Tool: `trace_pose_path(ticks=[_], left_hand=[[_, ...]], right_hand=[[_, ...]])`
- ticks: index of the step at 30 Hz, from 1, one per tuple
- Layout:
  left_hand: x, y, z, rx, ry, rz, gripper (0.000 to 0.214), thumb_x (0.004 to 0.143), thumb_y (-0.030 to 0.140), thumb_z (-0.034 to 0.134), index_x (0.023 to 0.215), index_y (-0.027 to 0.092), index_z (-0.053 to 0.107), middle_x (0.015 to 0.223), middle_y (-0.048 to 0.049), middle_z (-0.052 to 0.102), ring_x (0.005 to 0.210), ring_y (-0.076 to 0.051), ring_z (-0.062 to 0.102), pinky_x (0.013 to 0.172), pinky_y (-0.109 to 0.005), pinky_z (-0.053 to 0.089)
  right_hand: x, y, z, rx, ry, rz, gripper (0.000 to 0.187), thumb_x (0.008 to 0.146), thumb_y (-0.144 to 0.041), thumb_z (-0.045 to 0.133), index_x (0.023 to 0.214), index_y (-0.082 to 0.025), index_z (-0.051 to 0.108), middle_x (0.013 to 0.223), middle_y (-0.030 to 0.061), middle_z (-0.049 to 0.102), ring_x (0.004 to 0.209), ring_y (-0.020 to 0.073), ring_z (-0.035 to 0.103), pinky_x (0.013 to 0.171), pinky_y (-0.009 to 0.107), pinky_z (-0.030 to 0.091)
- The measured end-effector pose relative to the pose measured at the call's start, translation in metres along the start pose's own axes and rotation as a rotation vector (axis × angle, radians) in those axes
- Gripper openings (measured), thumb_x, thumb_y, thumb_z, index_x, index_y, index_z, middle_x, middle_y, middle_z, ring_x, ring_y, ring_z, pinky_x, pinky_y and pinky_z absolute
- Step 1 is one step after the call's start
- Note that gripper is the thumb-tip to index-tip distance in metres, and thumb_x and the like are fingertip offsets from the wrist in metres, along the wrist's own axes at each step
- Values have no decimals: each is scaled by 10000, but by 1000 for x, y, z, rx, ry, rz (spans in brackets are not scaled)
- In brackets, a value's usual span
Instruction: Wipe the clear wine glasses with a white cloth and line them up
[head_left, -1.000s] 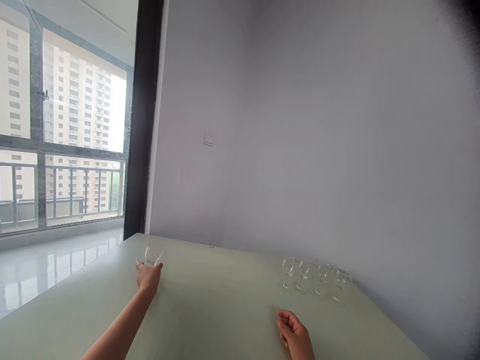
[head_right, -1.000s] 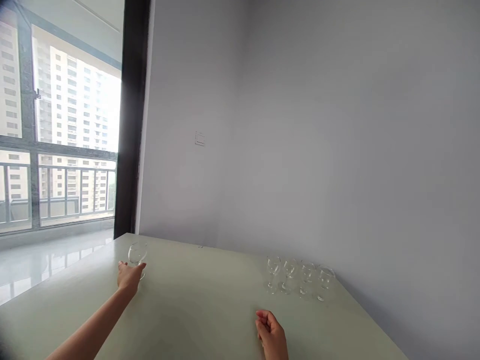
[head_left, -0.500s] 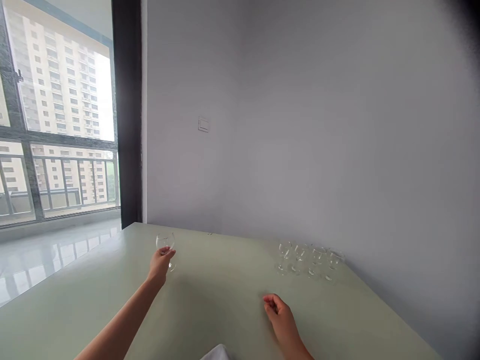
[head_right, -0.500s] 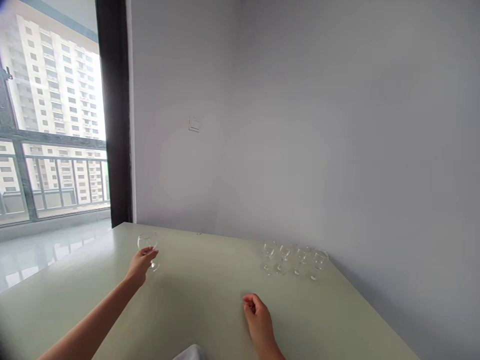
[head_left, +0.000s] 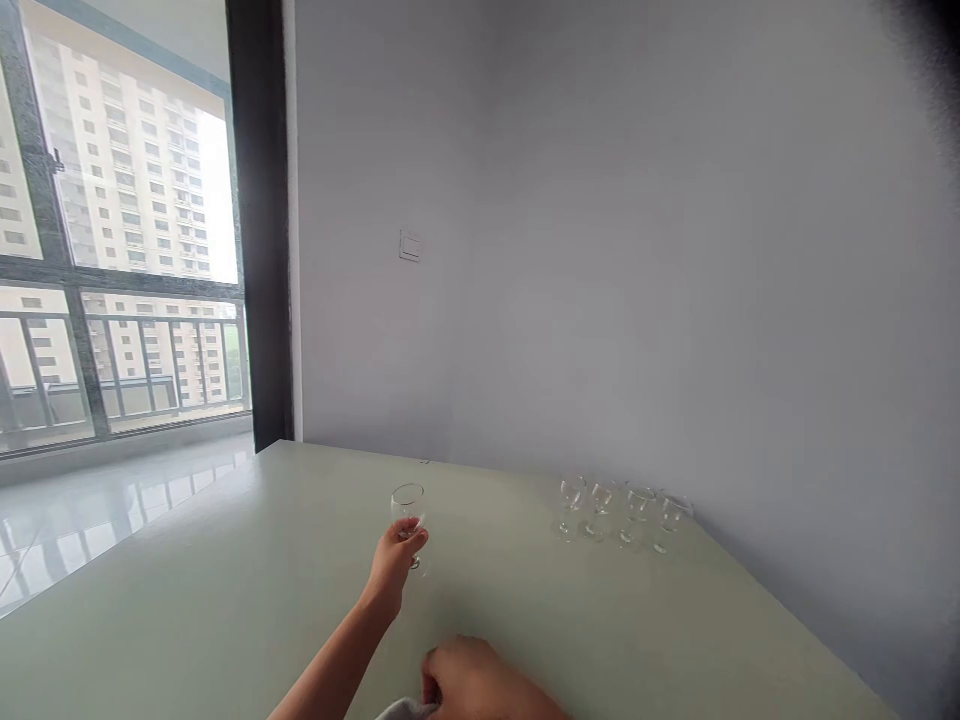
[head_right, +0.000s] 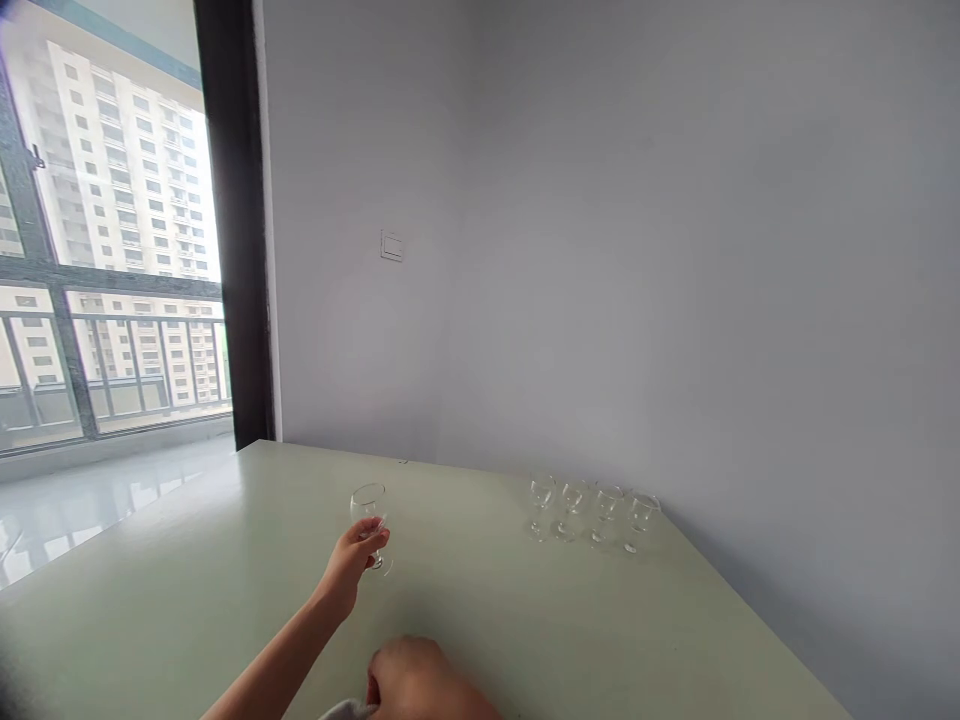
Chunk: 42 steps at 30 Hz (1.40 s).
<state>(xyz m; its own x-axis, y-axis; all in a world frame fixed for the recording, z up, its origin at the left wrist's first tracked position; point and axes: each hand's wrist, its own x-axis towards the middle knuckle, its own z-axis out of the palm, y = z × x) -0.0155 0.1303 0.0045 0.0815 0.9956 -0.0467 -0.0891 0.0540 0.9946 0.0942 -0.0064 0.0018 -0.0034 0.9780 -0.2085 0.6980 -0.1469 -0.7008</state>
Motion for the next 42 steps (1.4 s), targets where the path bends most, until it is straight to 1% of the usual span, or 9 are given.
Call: trace_pose_path(ticks=[5,9,14,20,25,31,37,39,42], left_hand=[[-4,-4,-13,14,22,17,434,540,407,688,881,150,616,756,-29,630,680,-176,560,595,-288,389],[-1,-7,-17,33,24,38,443,508,405,697,870,163,615,775,-51,652,760,-221,584,650,-317,412],[-10,-2,-9,25,-30,107,404,521,416,701,850,198,613,832,-33,645,833,-224,582,734,-315,423],[-49,12,13,-74,-319,79,328,634,434,653,848,206,554,712,-10,641,648,-158,544,570,-266,392],[-67,-3,30,-85,-595,8,266,689,367,614,867,198,511,857,-47,678,631,-123,512,566,-248,362],[-55,-32,35,280,-418,103,197,686,359,550,792,201,498,703,5,613,645,-145,527,598,-249,386],[-48,-20,23,566,-246,248,60,772,292,452,783,233,457,717,16,596,669,-146,540,631,-233,356],[-48,-17,19,628,-209,284,64,809,288,413,778,239,440,678,18,580,626,-152,507,609,-241,329],[-49,-15,17,738,-177,362,105,858,303,362,830,246,445,687,14,581,605,-162,494,587,-249,308]], right_hand=[[4,16,-45,662,21,-68,203,535,-291,662,544,-198,481,507,-68,434,502,89,365,489,215,280],[9,27,-72,815,176,-32,283,697,-452,538,655,-217,387,568,-72,363,499,82,325,476,208,286],[12,55,-71,833,424,-98,346,710,-482,591,642,-208,390,593,-60,350,548,96,320,501,215,292],[17,56,-57,795,519,-196,430,699,-540,616,611,-213,351,564,-76,268,529,89,242,476,215,217],[-3,38,-61,1195,447,-143,387,699,-521,644,656,-223,401,578,-58,362,515,101,333,466,221,302],[-21,32,-73,1329,570,-93,336,698,-460,684,688,-219,451,590,-57,438,515,97,401,464,204,347],[-15,35,-68,1310,625,-162,395,614,-412,761,639,-205,426,522,-85,426,453,69,373,435,180,317],[-16,33,-67,1311,639,-168,355,599,-401,773,758,-220,511,592,-64,533,497,98,470,479,203,379],[-16,29,-64,1323,637,-169,566,593,-400,775,1083,-253,532,785,2,656,648,177,600,606,282,465]])
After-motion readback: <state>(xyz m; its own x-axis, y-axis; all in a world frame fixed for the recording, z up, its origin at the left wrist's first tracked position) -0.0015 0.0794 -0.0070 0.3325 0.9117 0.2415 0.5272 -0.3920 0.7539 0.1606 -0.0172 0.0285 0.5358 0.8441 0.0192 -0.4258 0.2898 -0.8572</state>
